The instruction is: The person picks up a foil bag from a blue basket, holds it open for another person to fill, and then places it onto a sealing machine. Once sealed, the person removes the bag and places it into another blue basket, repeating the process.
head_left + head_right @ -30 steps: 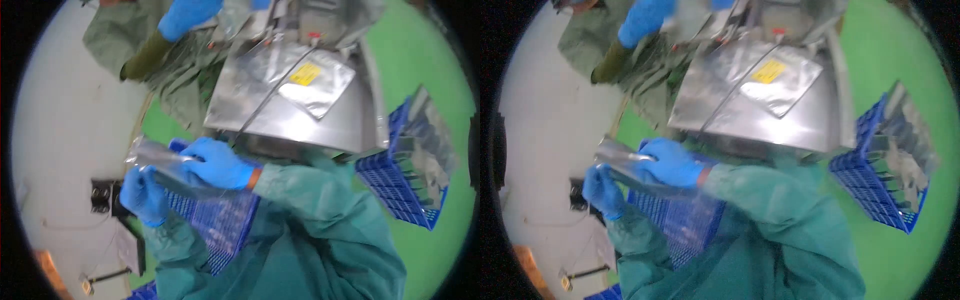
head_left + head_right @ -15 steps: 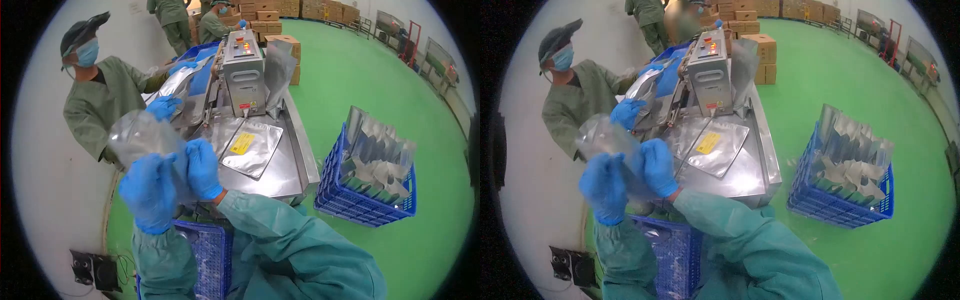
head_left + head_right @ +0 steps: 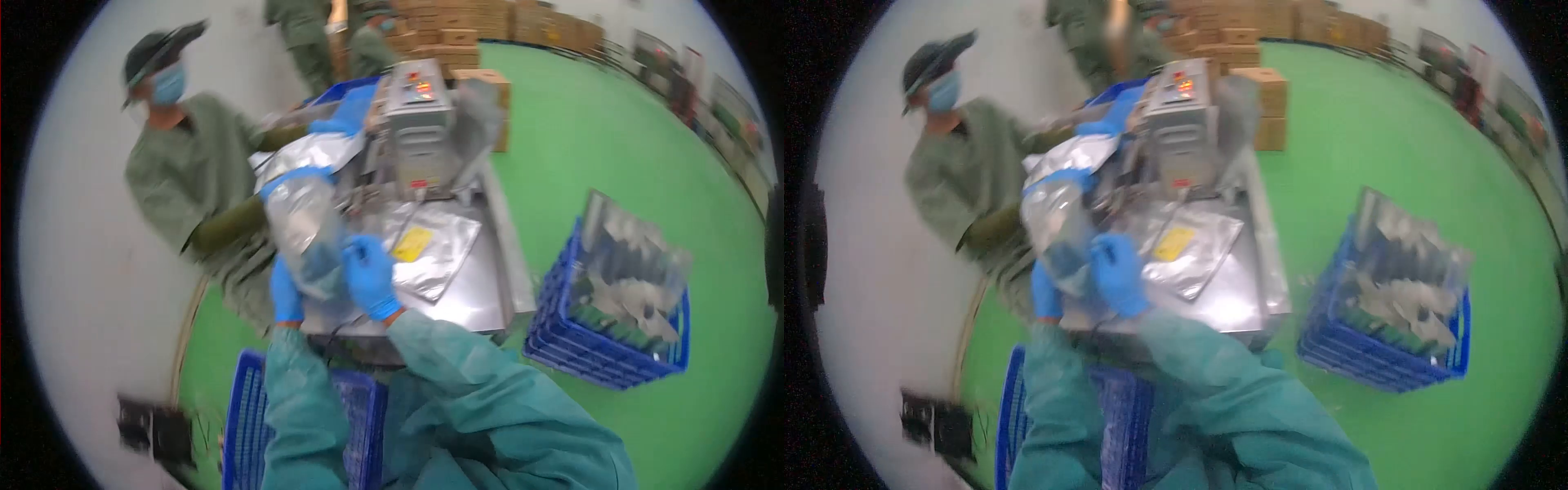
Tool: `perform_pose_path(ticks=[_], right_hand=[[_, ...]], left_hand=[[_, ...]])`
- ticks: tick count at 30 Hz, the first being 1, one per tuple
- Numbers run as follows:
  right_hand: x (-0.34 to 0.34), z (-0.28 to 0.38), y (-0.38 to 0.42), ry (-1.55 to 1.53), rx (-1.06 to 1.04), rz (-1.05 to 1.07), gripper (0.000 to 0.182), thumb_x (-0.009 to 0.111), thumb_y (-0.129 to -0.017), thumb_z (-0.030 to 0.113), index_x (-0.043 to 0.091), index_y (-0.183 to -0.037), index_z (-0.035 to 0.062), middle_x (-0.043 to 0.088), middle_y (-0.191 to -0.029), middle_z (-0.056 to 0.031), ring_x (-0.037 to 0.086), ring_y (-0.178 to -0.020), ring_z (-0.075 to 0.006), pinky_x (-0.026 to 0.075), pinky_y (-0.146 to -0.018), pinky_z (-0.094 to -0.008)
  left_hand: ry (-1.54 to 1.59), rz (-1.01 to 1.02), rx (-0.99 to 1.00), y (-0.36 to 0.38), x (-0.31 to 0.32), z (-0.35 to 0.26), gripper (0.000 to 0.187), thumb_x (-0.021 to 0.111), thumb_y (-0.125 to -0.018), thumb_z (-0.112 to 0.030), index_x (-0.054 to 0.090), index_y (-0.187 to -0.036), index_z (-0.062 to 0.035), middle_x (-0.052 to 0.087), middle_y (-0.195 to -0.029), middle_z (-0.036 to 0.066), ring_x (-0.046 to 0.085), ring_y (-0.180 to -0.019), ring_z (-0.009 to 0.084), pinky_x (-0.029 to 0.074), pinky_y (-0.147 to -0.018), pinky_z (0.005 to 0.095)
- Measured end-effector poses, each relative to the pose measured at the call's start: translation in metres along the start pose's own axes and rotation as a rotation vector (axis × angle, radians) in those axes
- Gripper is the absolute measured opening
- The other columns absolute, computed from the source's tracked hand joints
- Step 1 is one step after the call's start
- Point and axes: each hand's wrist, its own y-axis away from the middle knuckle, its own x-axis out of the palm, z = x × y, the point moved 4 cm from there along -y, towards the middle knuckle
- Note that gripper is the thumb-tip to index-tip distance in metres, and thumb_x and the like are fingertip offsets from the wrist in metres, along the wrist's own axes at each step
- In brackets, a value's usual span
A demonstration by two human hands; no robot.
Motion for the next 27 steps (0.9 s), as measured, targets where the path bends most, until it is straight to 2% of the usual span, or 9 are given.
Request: perform_pose_path(ticks=[4, 7, 9, 14, 16, 17, 18, 22, 27], right_hand=[[-0.006, 0.012, 0.002, 0.075, 0.017, 0.011, 0.011, 0.061, -0.082, 0.012, 0.056, -0.086, 0.0034, 0.056, -0.078, -0.0144, 0.055, -0.067, -0.0283, 0.044, -0.063, -0.0347], [-0.009, 0.006, -0.008, 0.007, 0.039, -0.030, 0.012, 0.061, -0.082, 0.013, 0.057, -0.085, 0.0028, 0.055, -0.077, -0.0155, 0.056, -0.070, -0.0294, 0.044, -0.064, -0.0353], [-0.018, -0.001, -0.015, 0.052, 0.092, -0.076, 0.012, 0.060, -0.082, 0.015, 0.057, -0.086, 0.0039, 0.056, -0.079, -0.0167, 0.056, -0.073, -0.0330, 0.044, -0.065, -0.0378], [-0.021, -0.007, -0.023, 0.024, 0.179, -0.136, 0.012, 0.058, -0.083, 0.015, 0.057, -0.083, 0.0025, 0.057, -0.079, -0.0188, 0.057, -0.074, -0.0357, 0.044, -0.066, -0.0392], [-0.018, -0.020, -0.025, 0.015, 0.160, -0.180, 0.009, 0.052, -0.080, 0.007, 0.060, -0.081, 0.0028, 0.056, -0.078, -0.0173, 0.057, -0.077, -0.0324, 0.044, -0.069, -0.0380], [-0.018, -0.029, -0.025, -0.033, 0.193, -0.149, 0.011, 0.049, -0.079, 0.004, 0.060, -0.081, 0.0034, 0.056, -0.079, -0.0163, 0.056, -0.079, -0.0310, 0.044, -0.071, -0.0376], [-0.017, -0.039, -0.023, 0.018, 0.112, -0.087, 0.016, 0.045, -0.076, 0.001, 0.060, -0.082, 0.0040, 0.056, -0.082, -0.0142, 0.055, -0.082, -0.0296, 0.043, -0.074, -0.0376], [-0.021, -0.044, -0.024, 0.219, 0.008, 0.024, 0.014, 0.049, -0.081, 0.008, 0.058, -0.092, 0.0035, 0.057, -0.087, -0.0133, 0.055, -0.087, -0.0289, 0.043, -0.079, -0.0390], [-0.018, -0.034, -0.029, -0.010, 0.018, 0.015, 0.014, 0.054, -0.087, 0.011, 0.059, -0.091, -0.0010, 0.061, -0.081, -0.0075, 0.053, -0.074, -0.0118, 0.044, -0.068, -0.0272]], left_hand=[[0.315, -0.126, -0.030, 0.005, 0.009, -0.037, 0.020, 0.044, -0.093, -0.018, 0.054, -0.100, -0.0018, 0.055, -0.100, 0.006, 0.050, -0.091, 0.0139, 0.044, -0.081, 0.0292], [0.314, -0.153, 0.037, -0.006, -0.002, -0.020, 0.020, 0.048, -0.092, -0.020, 0.052, -0.096, -0.0005, 0.054, -0.097, 0.007, 0.050, -0.088, 0.0156, 0.044, -0.081, 0.0315], [0.210, -0.403, 0.025, -0.009, -0.026, -0.015, 0.022, 0.050, -0.092, -0.022, 0.050, -0.094, -0.0004, 0.053, -0.094, 0.007, 0.051, -0.086, 0.0165, 0.044, -0.081, 0.0322], [0.128, -0.426, -0.019, -0.024, -0.033, 0.000, 0.027, 0.051, -0.090, -0.023, 0.053, -0.100, 0.0014, 0.055, -0.104, 0.012, 0.054, -0.093, 0.0217, 0.045, -0.082, 0.0336], [0.095, -0.466, -0.005, -0.019, -0.018, -0.021, 0.027, 0.052, -0.090, -0.023, 0.055, -0.104, 0.0001, 0.057, -0.096, 0.010, 0.055, -0.086, 0.0194, 0.046, -0.076, 0.0322], [0.415, -0.404, -0.130, -0.030, -0.025, 0.004, 0.027, 0.052, -0.090, -0.022, 0.055, -0.106, -0.0015, 0.058, -0.090, 0.006, 0.054, -0.080, 0.0156, 0.047, -0.069, 0.0290], [0.261, -0.380, -0.077, -0.022, -0.025, -0.008, 0.024, 0.052, -0.089, -0.022, 0.057, -0.104, -0.0030, 0.058, -0.088, 0.003, 0.054, -0.077, 0.0132, 0.046, -0.062, 0.0264], [0.093, -0.389, -0.103, 0.011, -0.051, -0.029, 0.028, 0.050, -0.091, -0.024, 0.059, -0.104, -0.0016, 0.060, -0.094, 0.005, 0.054, -0.085, 0.0146, 0.043, -0.078, 0.0303], [-0.233, -0.632, -0.163, 0.129, -0.129, 0.012, 0.026, 0.054, -0.090, -0.024, 0.064, -0.093, -0.0008, 0.065, -0.084, 0.004, 0.059, -0.074, 0.0121, 0.047, -0.070, 0.0281]])
